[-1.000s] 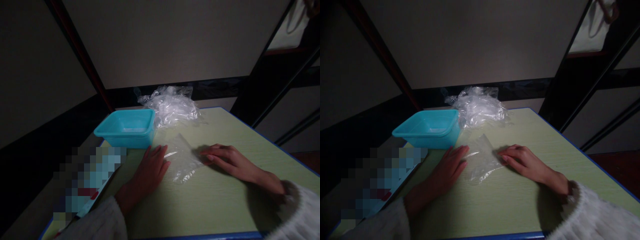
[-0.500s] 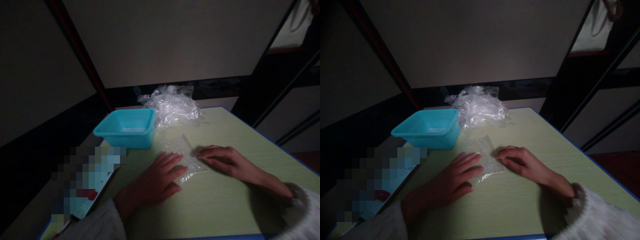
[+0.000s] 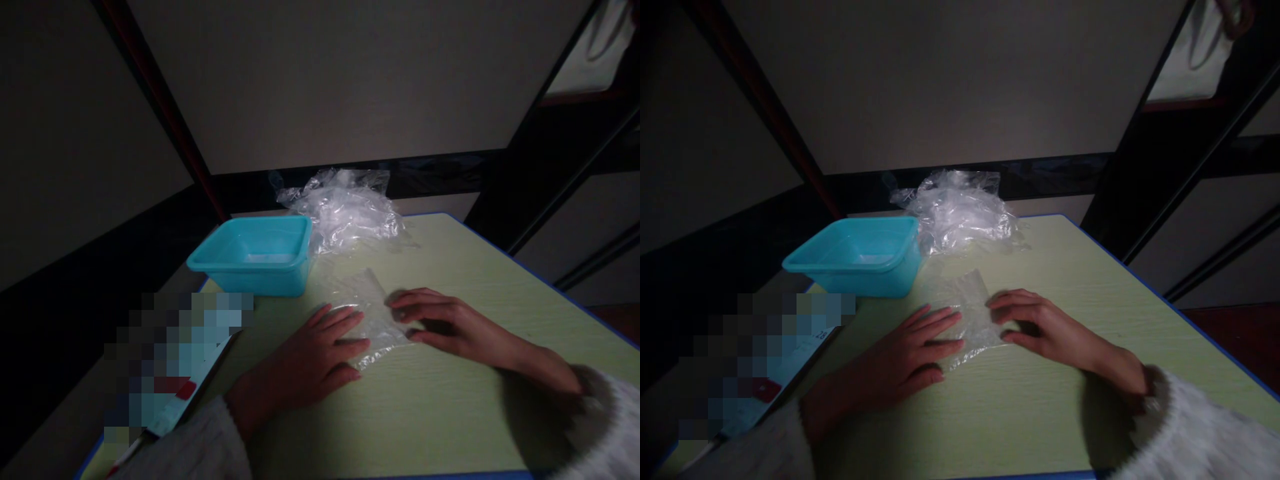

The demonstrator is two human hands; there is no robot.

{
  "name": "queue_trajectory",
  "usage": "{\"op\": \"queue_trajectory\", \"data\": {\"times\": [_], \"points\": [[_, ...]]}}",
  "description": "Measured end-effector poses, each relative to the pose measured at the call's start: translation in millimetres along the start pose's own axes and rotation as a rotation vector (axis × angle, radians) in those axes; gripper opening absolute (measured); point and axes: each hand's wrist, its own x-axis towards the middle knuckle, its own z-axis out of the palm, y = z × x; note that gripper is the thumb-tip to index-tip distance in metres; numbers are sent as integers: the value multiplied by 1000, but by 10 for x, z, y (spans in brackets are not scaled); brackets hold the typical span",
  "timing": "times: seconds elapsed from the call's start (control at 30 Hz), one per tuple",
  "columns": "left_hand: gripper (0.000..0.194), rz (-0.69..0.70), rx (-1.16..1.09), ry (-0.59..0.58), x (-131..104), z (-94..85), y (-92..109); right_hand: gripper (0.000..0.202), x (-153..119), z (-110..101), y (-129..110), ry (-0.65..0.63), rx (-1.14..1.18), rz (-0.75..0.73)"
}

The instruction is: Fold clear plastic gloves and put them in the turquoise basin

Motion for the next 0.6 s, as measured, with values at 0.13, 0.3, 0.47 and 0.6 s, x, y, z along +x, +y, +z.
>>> {"op": "queue_trajectory", "data": {"times": [0.13,0.3,0.47,0.6], "points": [[39,0,-17,4,-3,11,-2,16,-3,-83,-92,-52,-10,-67],[35,72,-47,100,13,23,15,18,-14,-136,-142,-129,-110,-95],[32,121,-70,162,41,51,55,27,-32,-115,-162,-178,-227,-135],[30,137,-73,192,60,86,55,31,-31,-94,-190,-179,-287,-133]]}}
